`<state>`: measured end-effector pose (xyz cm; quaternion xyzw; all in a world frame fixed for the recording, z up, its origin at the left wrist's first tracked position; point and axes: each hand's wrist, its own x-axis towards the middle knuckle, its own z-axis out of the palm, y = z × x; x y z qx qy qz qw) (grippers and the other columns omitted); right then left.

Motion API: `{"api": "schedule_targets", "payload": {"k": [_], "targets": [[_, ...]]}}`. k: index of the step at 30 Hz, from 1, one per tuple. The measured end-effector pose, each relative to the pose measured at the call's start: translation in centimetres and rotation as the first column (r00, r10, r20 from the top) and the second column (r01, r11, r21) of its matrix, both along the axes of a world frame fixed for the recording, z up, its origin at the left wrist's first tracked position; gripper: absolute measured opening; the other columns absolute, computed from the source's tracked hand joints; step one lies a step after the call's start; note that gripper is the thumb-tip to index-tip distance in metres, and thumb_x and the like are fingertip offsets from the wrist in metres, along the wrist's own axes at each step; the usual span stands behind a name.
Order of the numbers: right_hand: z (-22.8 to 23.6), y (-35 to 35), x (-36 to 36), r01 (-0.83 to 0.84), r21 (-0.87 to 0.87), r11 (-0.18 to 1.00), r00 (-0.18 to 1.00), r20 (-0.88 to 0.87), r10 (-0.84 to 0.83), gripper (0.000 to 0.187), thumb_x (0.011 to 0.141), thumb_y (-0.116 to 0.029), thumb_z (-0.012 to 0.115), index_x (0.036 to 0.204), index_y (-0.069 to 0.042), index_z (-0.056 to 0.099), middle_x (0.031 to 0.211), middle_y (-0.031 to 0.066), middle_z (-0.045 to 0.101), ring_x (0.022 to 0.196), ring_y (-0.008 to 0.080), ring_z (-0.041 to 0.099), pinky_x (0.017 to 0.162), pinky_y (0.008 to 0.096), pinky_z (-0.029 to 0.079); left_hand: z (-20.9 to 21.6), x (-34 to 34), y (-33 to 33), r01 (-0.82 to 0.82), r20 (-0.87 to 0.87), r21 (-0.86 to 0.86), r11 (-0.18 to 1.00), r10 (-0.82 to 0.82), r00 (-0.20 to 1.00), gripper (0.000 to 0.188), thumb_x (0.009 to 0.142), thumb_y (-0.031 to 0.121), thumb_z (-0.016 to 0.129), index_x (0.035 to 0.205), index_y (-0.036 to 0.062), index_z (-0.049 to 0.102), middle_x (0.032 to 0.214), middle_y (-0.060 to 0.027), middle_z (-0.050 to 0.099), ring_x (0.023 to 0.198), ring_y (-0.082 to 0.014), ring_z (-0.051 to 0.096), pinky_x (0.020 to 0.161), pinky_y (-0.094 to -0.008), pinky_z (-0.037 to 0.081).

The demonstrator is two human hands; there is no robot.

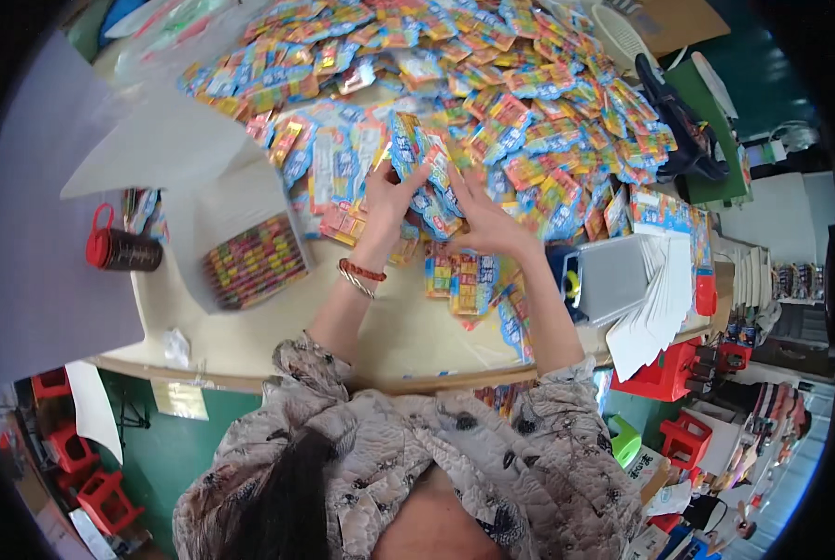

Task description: The person sorts and packs individual colorful snack packets into cardboard display boxes by hand on a factory workbench.

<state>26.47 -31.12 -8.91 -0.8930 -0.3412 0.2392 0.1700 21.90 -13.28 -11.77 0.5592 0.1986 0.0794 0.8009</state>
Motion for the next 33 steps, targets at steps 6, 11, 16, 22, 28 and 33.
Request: {"api": "schedule_targets", "payload": {"k": [6,11,16,22,28,33], "targets": [[0.3,-2.9,-1.6,0.104,0.318,0.942,0.936,-0.353,0.016,0.069,0.086,-0.017,0.061,0.148,-0.01,0.031,0.142,0.012,0.043,0.127,0.0212,0.044,0.105,0.032,0.034,-2.2,-6.5,-0.1,-0.037,-0.007,-0.125,0.991,0.037,0.999,0.025,0.092,0.023,0.063,0.107,0.0025,0.061,0.093,-0.0012,0.066,0.077,-0.0076,0.061,0.067,-0.026,0.05],[-2.1,-3.6,-1.7,0.453,0.375,0.809,0.889,-0.116,-0.444,0.038,0.089,-0.012,0.052,0.125,-0.001,0.052,0.085,0.0214,0.062,0.081,0.0336,0.061,0.072,0.0412,0.046,-3.7,-7.3,-0.1,-0.028,-0.051,-0.086,0.996,0.024,0.998,0.023,0.094,0.02,0.06,0.108,0.0026,0.06,0.093,-0.0013,0.066,0.078,-0.0079,0.06,0.067,-0.0259,0.049],[-2.8,-0.1,-5.8,0.401,0.425,0.811,0.881,0.061,-0.468,0.05,0.092,-0.032,0.056,0.132,-0.005,0.047,0.095,0.025,0.064,0.091,0.0344,0.065,0.077,0.0449,0.048,-2.5,-7.2,-1.5,-0.015,-0.177,0.202,0.979,0.052,0.983,0.024,0.091,0.016,0.063,0.109,0.0019,0.059,0.095,-0.0037,0.066,0.081,-0.0098,0.061,0.068,-0.0269,0.05],[-4.4,0.2,-5.4,0.253,0.495,0.831,0.888,0.222,-0.403,0.066,0.086,-0.038,0.063,0.137,-0.004,0.04,0.117,0.0261,0.059,0.104,0.041,0.059,0.087,0.0433,0.047,-3.5,-6.2,-1.3,-0.038,-0.063,0.086,0.996,0.043,0.997,0.034,0.084,0.007,0.069,0.115,0.0009,0.054,0.098,-0.0063,0.066,0.084,-0.013,0.064,0.069,-0.0294,0.053],[-3.1,-1.6,-3.3,0.459,0.562,0.688,0.84,-0.021,-0.543,0.067,0.085,-0.03,0.065,0.137,0.002,0.037,0.126,0.0267,0.054,0.115,0.0362,0.055,0.093,0.0401,0.044,-1.6,-7.7,-0.1,-0.086,-0.013,-0.086,0.993,0.085,0.996,0.044,0.078,0.0,0.072,0.117,0.0002,0.052,0.1,-0.0072,0.067,0.085,-0.0154,0.066,0.071,-0.0304,0.055],[-5.9,-3.2,-1.9,0.486,0.55,0.679,0.809,0.009,-0.588,0.073,0.082,-0.035,0.071,0.13,0.012,0.044,0.133,0.0256,0.05,0.121,0.0338,0.051,0.1,0.039,0.04,-1.9,-8.5,0.5,-0.035,0.007,-0.049,0.998,0.035,0.999,0.052,0.078,0.0,0.073,0.123,-0.0005,0.045,0.106,-0.0093,0.065,0.087,-0.0163,0.066,0.071,-0.031,0.057]]}}
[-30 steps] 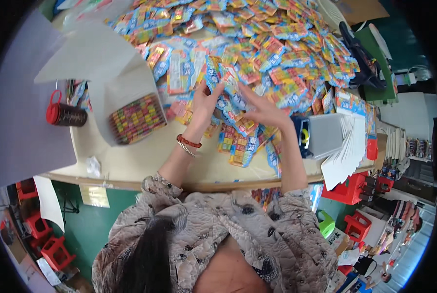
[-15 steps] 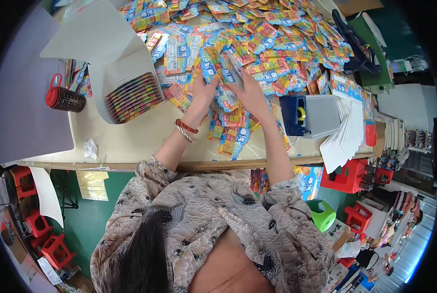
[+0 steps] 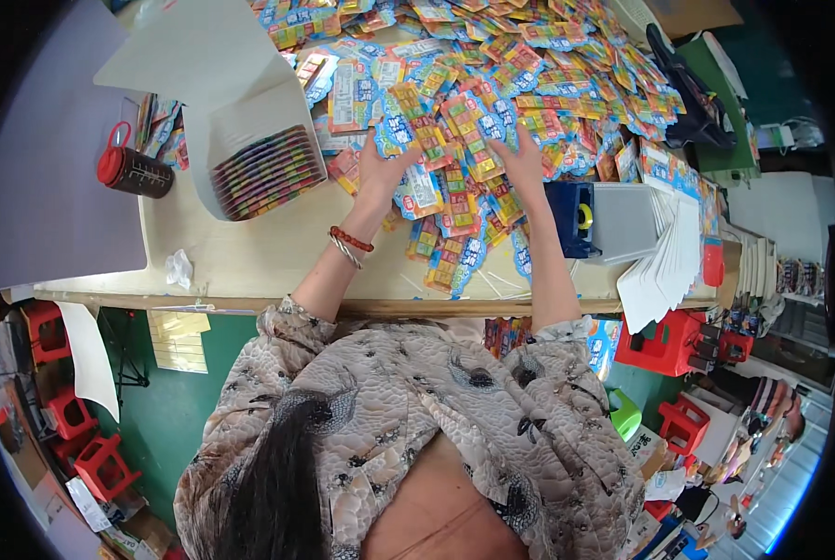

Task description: The person sorts and packs individual colorful snack packets into cardboard display boxes by hand on a factory workbench.

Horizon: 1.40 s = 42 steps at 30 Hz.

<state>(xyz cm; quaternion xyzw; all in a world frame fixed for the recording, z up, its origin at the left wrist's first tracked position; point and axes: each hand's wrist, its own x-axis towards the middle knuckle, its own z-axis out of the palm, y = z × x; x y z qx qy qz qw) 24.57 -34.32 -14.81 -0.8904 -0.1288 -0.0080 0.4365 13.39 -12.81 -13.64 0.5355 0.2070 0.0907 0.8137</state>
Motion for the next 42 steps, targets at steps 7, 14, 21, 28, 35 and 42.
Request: {"api": "schedule_targets", "payload": {"k": [7,14,21,28,35,42], "targets": [[1.3,1.8,-1.5,0.007,-0.014,1.0,0.987,0.162,-0.005,0.049,0.08,-0.03,0.072,0.109,0.007,0.059,0.097,0.0221,0.067,0.09,0.0328,0.065,0.076,0.0383,0.048,0.9,-0.7,-0.1,-0.016,-0.069,0.017,1.0,0.017,0.997,0.053,0.078,0.002,0.073,0.123,-0.0022,0.044,0.107,-0.0102,0.065,0.088,-0.0168,0.066,0.073,-0.031,0.057],[2.1,2.0,-2.5,0.045,-0.066,0.997,0.988,0.148,-0.035,0.037,0.083,-0.029,0.07,0.105,0.001,0.064,0.094,0.0153,0.068,0.085,0.0272,0.066,0.074,0.0347,0.048,0.0,-1.3,0.0,0.014,-0.019,0.074,0.997,-0.012,1.0,0.06,0.077,0.006,0.076,0.127,-0.0046,0.044,0.108,-0.0108,0.065,0.09,-0.0156,0.066,0.074,-0.03,0.056],[6.0,1.3,-3.4,-0.116,0.548,0.828,0.928,-0.238,0.287,0.02,0.08,-0.006,0.07,0.1,-0.005,0.069,0.11,0.0066,0.064,0.101,0.0252,0.062,0.088,0.0356,0.048,-1.2,-2.8,3.5,0.306,-0.091,0.524,0.795,-0.305,0.948,0.076,0.069,0.023,0.083,0.13,-0.0032,0.047,0.111,-0.0106,0.064,0.095,-0.018,0.064,0.083,-0.0313,0.05],[9.2,3.3,-4.4,-0.809,-0.2,0.553,0.568,-0.028,0.822,0.019,0.077,-0.008,0.07,0.096,-0.006,0.069,0.129,0.0069,0.051,0.118,0.023,0.051,0.091,0.0335,0.046,0.9,-3.4,4.7,0.533,-0.218,0.706,0.467,-0.573,0.79,0.06,0.074,0.033,0.076,0.121,-0.0004,0.058,0.102,-0.0109,0.066,0.089,-0.0205,0.062,0.075,-0.0349,0.048],[8.7,-0.2,-5.2,-0.487,-0.017,0.873,0.869,-0.106,0.483,0.014,0.082,-0.012,0.069,0.09,0.0,0.069,0.086,0.0064,0.054,0.08,0.0191,0.056,0.072,0.0305,0.045,-0.4,-6.3,5.1,0.203,-0.061,0.45,0.87,-0.196,0.979,0.054,0.089,0.008,0.05,0.14,-0.0019,0.034,0.127,-0.0175,0.052,0.118,-0.0257,0.048,0.099,-0.035,0.039],[5.1,5.5,-15.5,-0.255,0.065,0.965,0.966,0.051,0.252,0.019,0.084,-0.02,0.066,0.098,-0.007,0.069,0.094,0.0114,0.059,0.083,0.0252,0.058,0.071,0.0361,0.046,1.5,-10.9,0.8,0.158,-0.04,0.139,0.978,-0.153,0.987,0.054,0.098,0.018,0.045,0.146,0.0085,0.022,0.136,-0.0094,0.044,0.121,-0.0212,0.048,0.099,-0.037,0.042]]}}
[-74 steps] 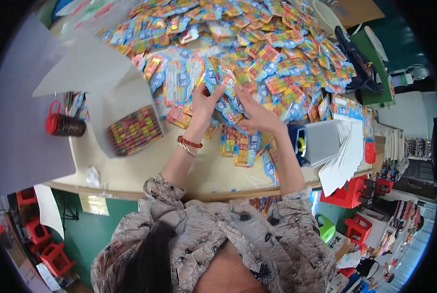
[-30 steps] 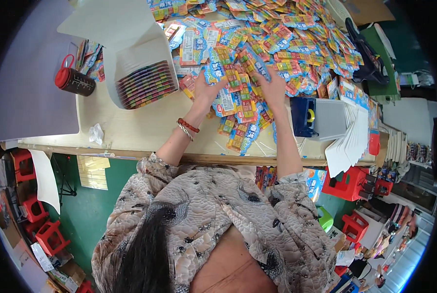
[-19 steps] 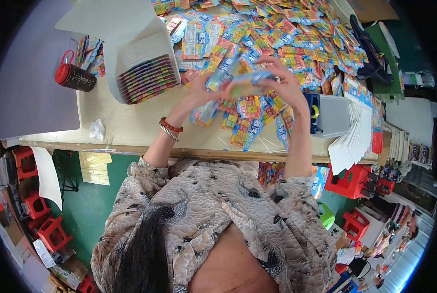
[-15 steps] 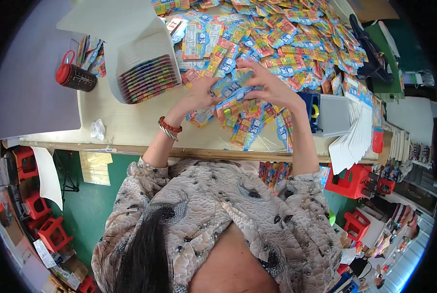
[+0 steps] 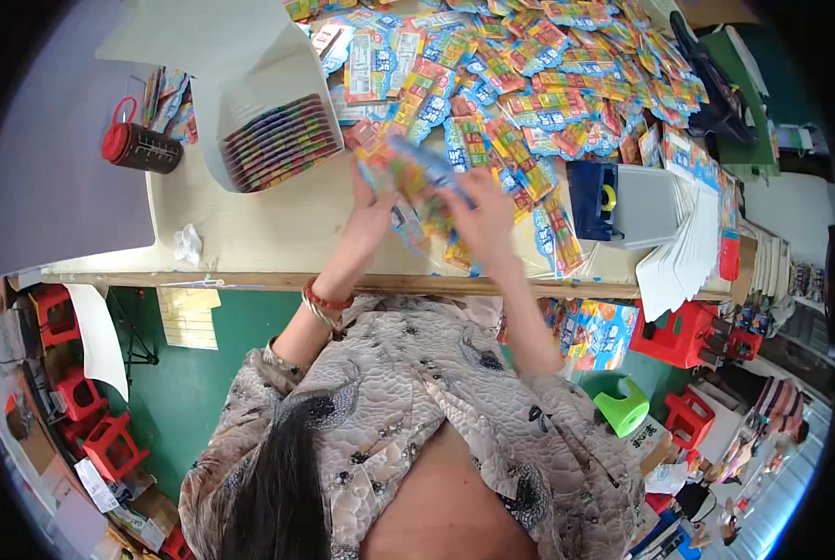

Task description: The person sorts and packs individual colorful snack packets into cardboard display boxes by hand on a factory workbench.

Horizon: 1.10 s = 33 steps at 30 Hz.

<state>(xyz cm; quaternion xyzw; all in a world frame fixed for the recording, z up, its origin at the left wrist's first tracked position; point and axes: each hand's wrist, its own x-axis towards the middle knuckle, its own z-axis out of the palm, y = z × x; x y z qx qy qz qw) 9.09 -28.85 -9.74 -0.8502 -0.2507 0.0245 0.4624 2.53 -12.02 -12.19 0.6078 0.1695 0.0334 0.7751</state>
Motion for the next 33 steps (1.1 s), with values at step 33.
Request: {"api": "schedule_targets", "payload": {"k": [33], "targets": [[1.1,-2.9,9.3,-0.322,-0.781,0.535,0.616,0.256,0.745,0.058,0.079,0.001,0.061,0.131,-0.021,0.049,0.147,-0.0002,0.036,0.142,0.0233,0.023,0.116,0.0513,0.021,1.2,-6.1,5.0,0.338,-0.039,0.622,0.707,-0.403,0.915,0.058,0.071,0.002,0.076,0.121,0.0053,0.049,0.109,-0.0135,0.055,0.1,-0.0307,0.057,0.086,-0.0366,0.048]]}}
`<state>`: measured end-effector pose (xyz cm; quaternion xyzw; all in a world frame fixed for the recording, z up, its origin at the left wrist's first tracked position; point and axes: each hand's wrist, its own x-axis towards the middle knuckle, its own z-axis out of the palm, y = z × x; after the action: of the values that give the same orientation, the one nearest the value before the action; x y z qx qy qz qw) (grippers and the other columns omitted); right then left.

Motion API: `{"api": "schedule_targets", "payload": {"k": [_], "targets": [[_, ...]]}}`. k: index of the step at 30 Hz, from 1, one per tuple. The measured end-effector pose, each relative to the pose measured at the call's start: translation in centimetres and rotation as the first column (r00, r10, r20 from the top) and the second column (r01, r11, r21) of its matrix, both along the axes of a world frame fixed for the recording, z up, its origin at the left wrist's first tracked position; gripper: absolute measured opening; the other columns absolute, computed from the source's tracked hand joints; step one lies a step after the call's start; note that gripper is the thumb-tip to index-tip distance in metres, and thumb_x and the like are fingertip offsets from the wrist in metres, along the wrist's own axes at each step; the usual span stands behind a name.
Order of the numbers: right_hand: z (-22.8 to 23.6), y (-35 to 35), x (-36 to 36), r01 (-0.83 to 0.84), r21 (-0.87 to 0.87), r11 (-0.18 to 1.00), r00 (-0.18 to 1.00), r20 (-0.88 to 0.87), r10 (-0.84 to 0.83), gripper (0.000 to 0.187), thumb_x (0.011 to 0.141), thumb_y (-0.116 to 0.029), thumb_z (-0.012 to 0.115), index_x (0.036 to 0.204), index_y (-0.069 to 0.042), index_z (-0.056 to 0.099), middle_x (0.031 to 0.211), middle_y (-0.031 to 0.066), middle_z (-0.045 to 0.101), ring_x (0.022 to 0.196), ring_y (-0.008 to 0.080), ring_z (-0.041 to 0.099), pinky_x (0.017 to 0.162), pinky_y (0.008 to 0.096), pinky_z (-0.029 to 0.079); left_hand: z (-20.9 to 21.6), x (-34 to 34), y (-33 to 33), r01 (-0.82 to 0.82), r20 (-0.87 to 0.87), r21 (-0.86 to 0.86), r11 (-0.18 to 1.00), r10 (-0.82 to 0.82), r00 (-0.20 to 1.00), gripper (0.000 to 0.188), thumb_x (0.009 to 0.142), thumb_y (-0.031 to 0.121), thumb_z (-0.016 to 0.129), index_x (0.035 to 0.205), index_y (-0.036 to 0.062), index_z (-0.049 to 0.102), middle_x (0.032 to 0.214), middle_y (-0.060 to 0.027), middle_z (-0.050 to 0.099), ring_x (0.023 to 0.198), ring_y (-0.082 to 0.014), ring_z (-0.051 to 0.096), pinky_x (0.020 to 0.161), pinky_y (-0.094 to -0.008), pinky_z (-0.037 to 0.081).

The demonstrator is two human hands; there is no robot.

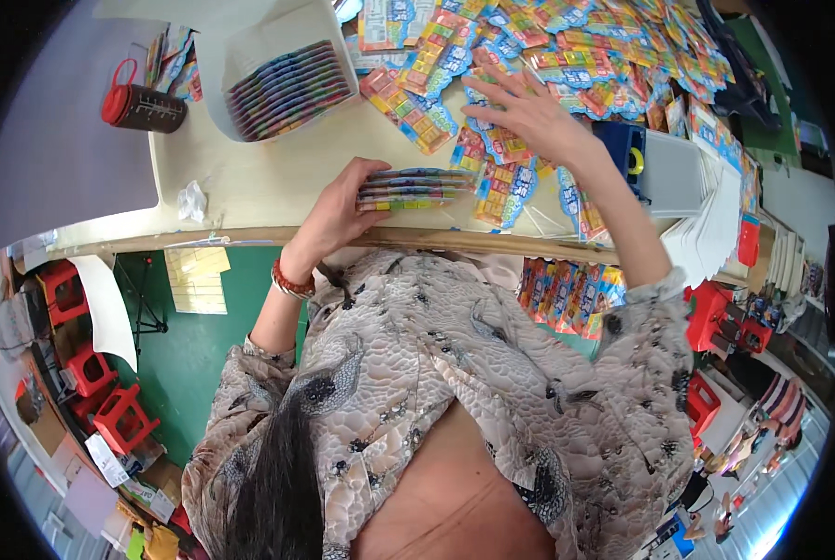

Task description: The person sorts and packs individual colorful snack packets into cardboard display boxes by hand on a factory workbench.

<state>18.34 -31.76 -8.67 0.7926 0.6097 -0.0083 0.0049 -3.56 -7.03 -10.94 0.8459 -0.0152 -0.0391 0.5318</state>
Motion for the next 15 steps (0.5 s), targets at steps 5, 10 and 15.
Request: {"api": "schedule_targets", "payload": {"k": [5,10,15], "targets": [[-0.4,0.6,2.6,-0.07,-0.15,0.986,0.997,0.029,0.075,0.046,0.077,-0.001,0.063,0.12,-0.011,0.05,0.141,0.0029,0.041,0.142,0.0219,0.024,0.115,0.0508,0.024,0.6,0.0,0.6,0.052,0.151,0.123,0.991,-0.07,0.986,0.057,0.071,0.001,0.074,0.121,0.0049,0.047,0.111,-0.0123,0.053,0.101,-0.0313,0.057,0.087,-0.0363,0.048],[2.3,-0.3,4.7,-0.153,-0.144,0.978,0.985,0.053,0.162,0.031,0.077,-0.002,0.062,0.106,-0.008,0.052,0.113,0.0095,0.059,0.115,0.0255,0.054,0.104,0.0452,0.037,0.9,-0.1,1.5,0.073,0.059,0.063,0.995,-0.077,0.995,0.053,0.071,-0.001,0.073,0.118,0.0032,0.049,0.111,-0.011,0.054,0.1,-0.0287,0.058,0.088,-0.0346,0.048],[6.3,-0.6,3.8,0.121,-0.122,0.985,0.968,-0.205,-0.144,0.017,0.082,-0.004,0.059,0.099,-0.005,0.058,0.093,0.0119,0.064,0.088,0.0281,0.062,0.083,0.0396,0.047,0.0,-0.4,1.8,0.08,0.001,0.001,0.997,-0.08,0.997,0.049,0.071,-0.003,0.073,0.115,0.0025,0.052,0.112,-0.0096,0.055,0.1,-0.0256,0.058,0.089,-0.0327,0.047]]}}
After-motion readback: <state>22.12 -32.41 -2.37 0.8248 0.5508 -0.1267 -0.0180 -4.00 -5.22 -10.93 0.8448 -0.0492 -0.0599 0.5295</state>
